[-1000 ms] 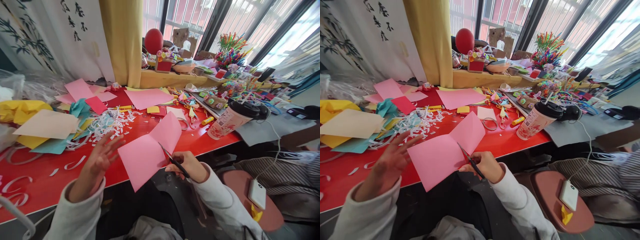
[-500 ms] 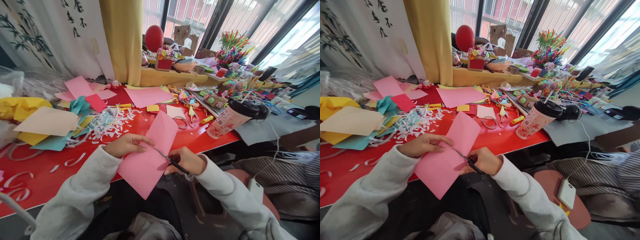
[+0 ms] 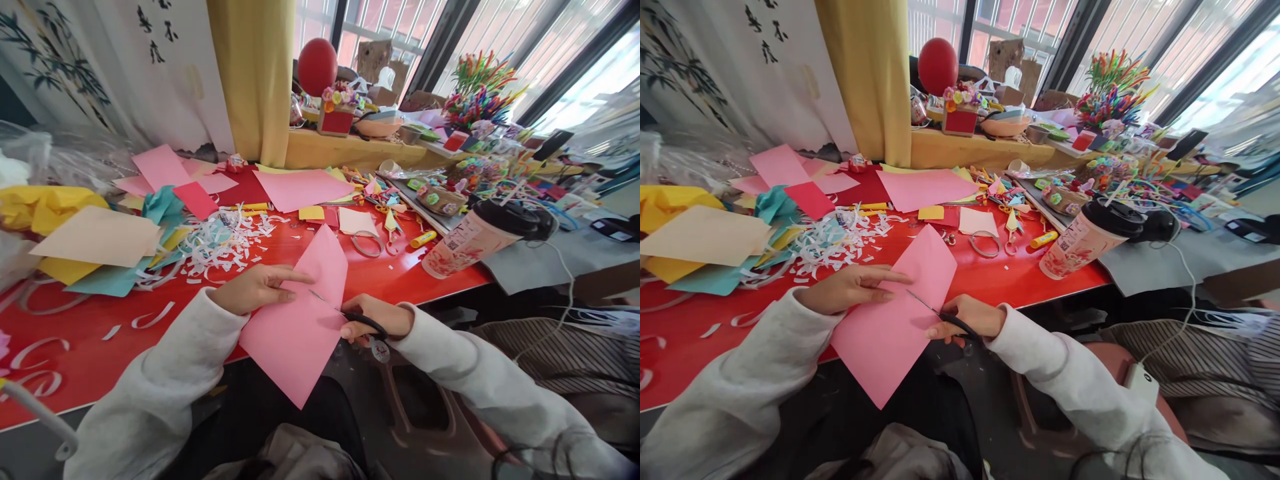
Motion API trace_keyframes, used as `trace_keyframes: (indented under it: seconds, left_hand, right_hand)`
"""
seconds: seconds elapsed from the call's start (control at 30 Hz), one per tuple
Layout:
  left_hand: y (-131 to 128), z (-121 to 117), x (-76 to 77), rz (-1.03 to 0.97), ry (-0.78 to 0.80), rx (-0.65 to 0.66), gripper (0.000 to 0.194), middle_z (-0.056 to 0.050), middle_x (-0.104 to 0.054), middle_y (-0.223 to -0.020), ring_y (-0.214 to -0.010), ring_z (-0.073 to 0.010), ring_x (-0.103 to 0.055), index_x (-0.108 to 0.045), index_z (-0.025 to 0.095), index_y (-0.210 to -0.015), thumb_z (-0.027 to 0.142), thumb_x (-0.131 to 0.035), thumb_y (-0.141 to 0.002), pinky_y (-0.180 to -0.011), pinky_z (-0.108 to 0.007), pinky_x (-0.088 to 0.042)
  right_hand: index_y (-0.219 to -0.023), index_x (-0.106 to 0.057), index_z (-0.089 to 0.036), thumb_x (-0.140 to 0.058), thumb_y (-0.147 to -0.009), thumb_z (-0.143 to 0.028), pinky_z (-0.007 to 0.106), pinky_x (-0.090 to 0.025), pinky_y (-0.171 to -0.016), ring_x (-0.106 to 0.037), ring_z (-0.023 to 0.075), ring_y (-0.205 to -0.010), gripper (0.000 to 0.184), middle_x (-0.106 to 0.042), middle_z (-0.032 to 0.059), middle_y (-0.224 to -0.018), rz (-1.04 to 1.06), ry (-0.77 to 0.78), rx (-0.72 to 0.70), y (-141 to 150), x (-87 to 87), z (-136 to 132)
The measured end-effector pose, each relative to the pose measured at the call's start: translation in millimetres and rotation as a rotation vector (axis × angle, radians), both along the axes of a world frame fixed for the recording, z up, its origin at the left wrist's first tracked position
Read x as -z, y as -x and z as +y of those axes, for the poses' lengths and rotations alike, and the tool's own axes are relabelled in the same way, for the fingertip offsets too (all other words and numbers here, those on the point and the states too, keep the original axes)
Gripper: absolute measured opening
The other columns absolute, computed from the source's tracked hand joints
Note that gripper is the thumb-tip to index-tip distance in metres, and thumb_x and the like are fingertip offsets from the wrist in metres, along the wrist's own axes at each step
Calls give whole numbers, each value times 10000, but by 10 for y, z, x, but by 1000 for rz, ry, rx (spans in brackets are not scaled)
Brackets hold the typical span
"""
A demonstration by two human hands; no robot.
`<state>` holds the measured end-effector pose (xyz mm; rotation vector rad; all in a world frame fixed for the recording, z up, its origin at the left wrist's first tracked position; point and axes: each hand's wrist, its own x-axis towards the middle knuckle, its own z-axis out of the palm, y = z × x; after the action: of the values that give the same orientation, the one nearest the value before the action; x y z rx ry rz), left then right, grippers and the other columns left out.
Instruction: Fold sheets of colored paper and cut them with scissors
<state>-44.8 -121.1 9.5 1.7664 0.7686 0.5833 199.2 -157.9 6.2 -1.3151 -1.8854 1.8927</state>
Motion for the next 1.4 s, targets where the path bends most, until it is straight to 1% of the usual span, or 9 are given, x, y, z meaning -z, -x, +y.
trace_keyframes:
  seconds: [0.17, 0.27, 0.37, 0.53, 0.83, 1.1, 1.2, 1.27, 1.4]
  left_hand:
    - [18, 31, 3, 56, -84, 49, 377, -48, -601, -1030, -822, -132, -541, -608, 202, -1136, 230, -566, -763, -680, -197, -423]
    - [38, 51, -7, 117, -148, 35, 374, -51, -587, -1050, -876, -139, -526, -589, 188, -1153, 250, -545, -787, -744, -218, -415]
    - [33, 53, 0, 124, -153, 60, 369, -40, -587, -996, -868, -136, -523, -582, 196, -1159, 256, -534, -798, -752, -220, -412]
    - [-13, 34, 51, 83, -89, 135, 377, -45, -582, -1021, -859, -131, -530, -579, 187, -1161, 236, -537, -789, -683, -189, -414]
    - [-37, 25, 94, 77, -63, 116, 383, -53, -615, -1074, -872, -153, -541, -600, 185, -1138, 251, -565, -763, -703, -216, -415]
    - [-27, 29, 96, 118, -7, 99, 502, 2, -629, -986, -631, -77, -504, -510, 244, -1244, 288, -602, -753, -570, -190, -390]
    - [-13, 32, 101, 60, 20, 69, 454, -20, -586, -1165, -880, -147, -570, -556, 243, -1197, 285, -608, -748, -724, -225, -440]
    - [-2, 37, 111, 29, 29, 57, 414, -37, -559, -1228, -1065, -194, -526, -592, 224, -1155, 273, -608, -744, -827, -252, -431]
    - [4, 42, 120, 16, 30, 64, 425, -44, -548, -1260, -1170, -216, -473, -589, 211, -1160, 249, -612, -737, -937, -289, -386]
  right_hand:
    - [-659, -614, -97, -623, -584, -646, 162, -298, -379, -436, 53, -411, 554, -495, -31, -467, -42, 16, -112, -56, -22, 71]
    - [-752, -615, -95, -624, -556, -672, 163, -304, -378, -448, 54, -447, 610, -557, -5, -573, -3, 39, -144, -72, -50, 95]
    - [-808, -586, -108, -650, -554, -646, 167, -319, -382, -490, 65, -490, 598, -607, 32, -717, 22, 53, -129, -64, -22, 93]
    - [-768, -570, -115, -674, -578, -590, 185, -365, -431, -475, 62, -471, 522, -549, -12, -618, 95, 44, -151, -12, 91, 74]
    - [-617, -487, -161, -661, -644, -516, 167, -285, -333, -389, 35, -347, 396, -440, -68, -463, 141, -9, -35, 94, 57, 0]
    - [-907, -566, -135, -747, -580, -416, 149, -279, -268, -365, 40, -289, 467, -446, -93, -403, 67, 21, 111, 107, 78, -40]
    - [-945, -577, -130, -752, -587, -397, 150, -292, -264, -377, 43, -288, 480, -462, -88, -408, 63, 21, 128, 93, 103, -50]
    - [-975, -578, -125, -752, -588, -395, 150, -297, -262, -382, 43, -285, 504, -477, -86, -417, 63, 28, 127, 85, 110, -54]
    - [-738, -607, -102, -734, -599, -433, 141, -289, -257, -394, 41, -279, 381, -467, -70, -381, 80, 53, 116, 91, 87, -62]
